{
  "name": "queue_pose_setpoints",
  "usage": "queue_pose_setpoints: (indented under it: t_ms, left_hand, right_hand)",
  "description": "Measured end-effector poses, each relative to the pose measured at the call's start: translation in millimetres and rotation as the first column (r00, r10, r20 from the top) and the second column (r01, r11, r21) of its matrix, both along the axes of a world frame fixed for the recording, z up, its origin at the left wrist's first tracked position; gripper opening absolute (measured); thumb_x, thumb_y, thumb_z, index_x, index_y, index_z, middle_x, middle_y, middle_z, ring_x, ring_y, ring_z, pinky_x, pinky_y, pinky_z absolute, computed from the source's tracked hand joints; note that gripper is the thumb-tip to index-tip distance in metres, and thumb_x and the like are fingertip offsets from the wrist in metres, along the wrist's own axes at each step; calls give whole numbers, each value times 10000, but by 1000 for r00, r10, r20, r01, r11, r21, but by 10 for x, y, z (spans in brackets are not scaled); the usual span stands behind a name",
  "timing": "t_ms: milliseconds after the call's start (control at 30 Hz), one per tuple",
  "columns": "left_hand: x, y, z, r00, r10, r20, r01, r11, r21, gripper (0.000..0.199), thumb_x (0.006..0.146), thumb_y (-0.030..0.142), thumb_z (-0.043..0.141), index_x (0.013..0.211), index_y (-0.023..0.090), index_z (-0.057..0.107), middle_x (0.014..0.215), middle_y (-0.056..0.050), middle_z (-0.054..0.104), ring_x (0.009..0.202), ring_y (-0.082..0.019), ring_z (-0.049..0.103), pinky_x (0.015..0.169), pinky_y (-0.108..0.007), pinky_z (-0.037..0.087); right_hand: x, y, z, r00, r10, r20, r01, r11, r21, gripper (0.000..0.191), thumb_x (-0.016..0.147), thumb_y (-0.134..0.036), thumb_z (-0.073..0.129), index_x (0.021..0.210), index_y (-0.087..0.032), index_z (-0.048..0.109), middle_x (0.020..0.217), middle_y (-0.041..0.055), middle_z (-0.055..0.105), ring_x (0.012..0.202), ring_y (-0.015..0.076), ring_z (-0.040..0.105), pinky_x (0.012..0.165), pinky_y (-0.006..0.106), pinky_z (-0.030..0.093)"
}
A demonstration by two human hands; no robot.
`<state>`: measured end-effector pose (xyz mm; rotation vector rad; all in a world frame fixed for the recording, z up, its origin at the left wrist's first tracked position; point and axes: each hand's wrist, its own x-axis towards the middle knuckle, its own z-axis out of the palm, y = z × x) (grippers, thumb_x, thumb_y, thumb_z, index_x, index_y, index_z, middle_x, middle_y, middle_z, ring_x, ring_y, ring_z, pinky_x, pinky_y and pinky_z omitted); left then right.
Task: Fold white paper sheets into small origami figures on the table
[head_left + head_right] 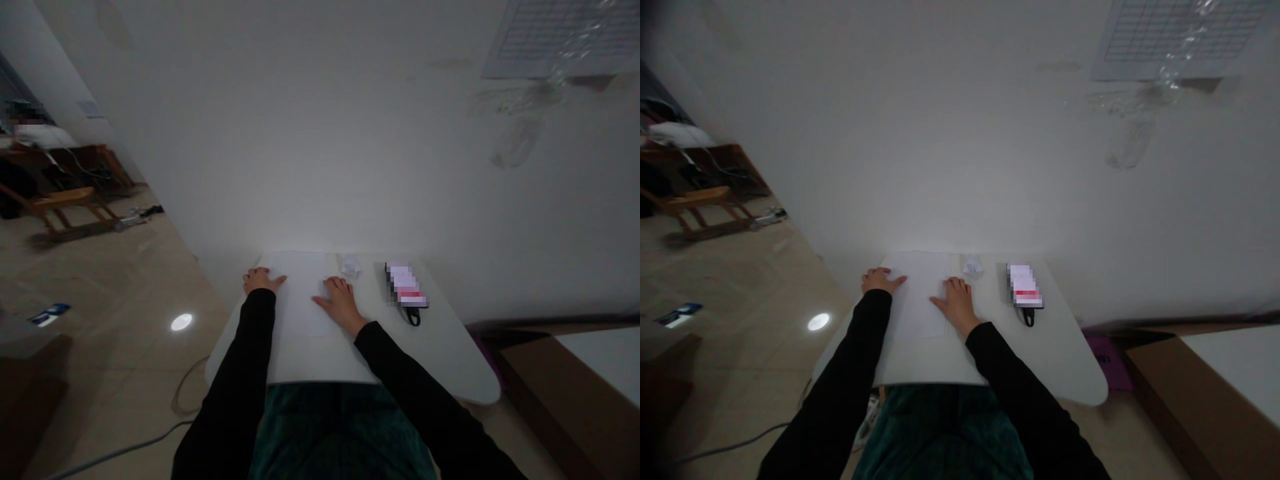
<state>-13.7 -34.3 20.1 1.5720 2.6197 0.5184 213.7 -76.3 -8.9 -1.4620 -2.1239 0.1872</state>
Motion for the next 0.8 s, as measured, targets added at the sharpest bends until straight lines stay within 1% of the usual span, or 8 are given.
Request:
queue_pose_setpoints:
  t_ms: [133,267,333,433,500,600,700,800]
  left_hand:
    - [-74,23,29,992,22,121,-16,999,-51,507,634,601,663,1018,270,657,1310,-101,472,1220,-352,388,956,-463,372]
    - [-107,39,46,975,-48,215,74,991,-114,457,559,589,729,908,295,713,1403,-61,392,1264,-398,325,973,-519,333]
    - [-94,52,29,971,-54,232,75,994,-79,434,533,541,768,877,280,727,1409,-70,393,1265,-414,318,968,-537,327]
    - [-55,86,-14,969,-11,248,-1,999,48,343,540,481,786,796,258,735,1389,-62,432,1259,-418,325,959,-557,324]
    - [-38,118,-36,957,-29,290,-10,991,134,265,565,422,781,738,229,726,1296,-84,527,1214,-398,395,939,-538,354]
    - [-48,160,-55,850,-216,480,132,970,204,178,588,301,759,676,169,678,912,-106,680,937,-291,600,808,-411,466]
    - [-75,172,-65,719,-372,587,207,921,330,239,572,232,748,777,161,646,672,-30,657,657,-172,622,659,-293,494]
    - [-72,164,-64,721,-384,577,191,910,367,383,540,184,753,907,176,641,618,8,636,591,-146,610,636,-274,502]
  right_hand:
    - [22,52,-49,998,-5,-68,3,999,-32,484,793,-499,617,1159,-191,549,1209,103,555,1151,258,451,936,376,323]
    - [32,113,-113,990,-3,-142,-1,1000,-30,483,747,-477,674,1127,-195,575,1177,96,574,1127,264,472,923,388,334]
    - [41,137,-139,984,3,-178,-7,1000,-23,473,730,-457,694,1113,-201,588,1161,94,583,1111,271,483,913,398,342]
    - [60,161,-167,974,8,-228,-14,1000,-22,460,708,-423,720,1100,-214,600,1153,91,590,1103,276,493,907,410,347]
    - [73,175,-182,966,15,-260,-22,999,-23,457,691,-401,736,1088,-216,606,1148,87,596,1104,274,498,910,414,350]
    - [94,199,-208,954,26,-299,-36,999,-26,454,669,-376,756,1070,-217,612,1142,82,602,1110,272,502,914,422,355]
    - [109,222,-233,941,37,-336,-51,998,-32,450,644,-349,774,1046,-217,620,1136,84,610,1106,279,509,916,441,362]
    - [113,226,-225,898,51,-437,-64,998,-16,448,629,-328,779,1029,-195,625,1109,103,621,1082,285,530,915,447,379]
